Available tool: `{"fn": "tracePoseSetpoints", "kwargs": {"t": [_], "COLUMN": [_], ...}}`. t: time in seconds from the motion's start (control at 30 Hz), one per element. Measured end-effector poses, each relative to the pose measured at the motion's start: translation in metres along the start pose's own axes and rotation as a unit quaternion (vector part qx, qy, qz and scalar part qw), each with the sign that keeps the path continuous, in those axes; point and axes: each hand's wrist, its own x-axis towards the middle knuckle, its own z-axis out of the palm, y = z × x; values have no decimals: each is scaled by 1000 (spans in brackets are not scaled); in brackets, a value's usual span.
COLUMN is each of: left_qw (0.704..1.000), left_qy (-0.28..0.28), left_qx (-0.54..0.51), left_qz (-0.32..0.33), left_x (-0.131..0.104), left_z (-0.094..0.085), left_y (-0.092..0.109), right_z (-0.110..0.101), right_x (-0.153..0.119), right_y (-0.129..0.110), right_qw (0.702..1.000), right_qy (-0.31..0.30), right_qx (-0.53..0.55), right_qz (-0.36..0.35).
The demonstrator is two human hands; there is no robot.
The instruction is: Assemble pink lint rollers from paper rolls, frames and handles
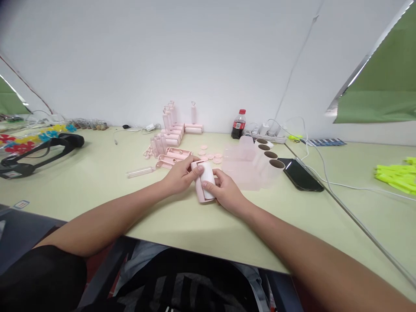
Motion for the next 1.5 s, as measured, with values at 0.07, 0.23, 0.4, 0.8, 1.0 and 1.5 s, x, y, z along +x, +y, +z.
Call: {"fn": "tracePoseSetpoints", "kwargs": {"t": [0.07,0.23,0.4,0.8,1.0,1.5], "left_qw": [998,972,930,910,936,852], "left_qy": [1,-58,-188,-214,-106,-203], "left_qx": [55,189,249,298,292,354], "left_qz": [-24,-126,-195,-194,-165,-327], "left_x": [3,7,6,3,11,16], "left_z": [-4,-17,-22,-20,-50,-128], "left_y": [-1,-2,4,11,4,-51], "right_z": [-3,-10,-13,-11,-12,-9], "right_x": [3,6,3,0,-2,-6], "right_y": [2,6,-1,-6,-7,-11], "right_qw": [999,989,967,943,938,954], "right_qy": [26,95,132,147,153,122], "right_qx": [-19,-114,-219,-289,-288,-243], "right_qz": [0,-15,-20,-76,-120,-128]}}
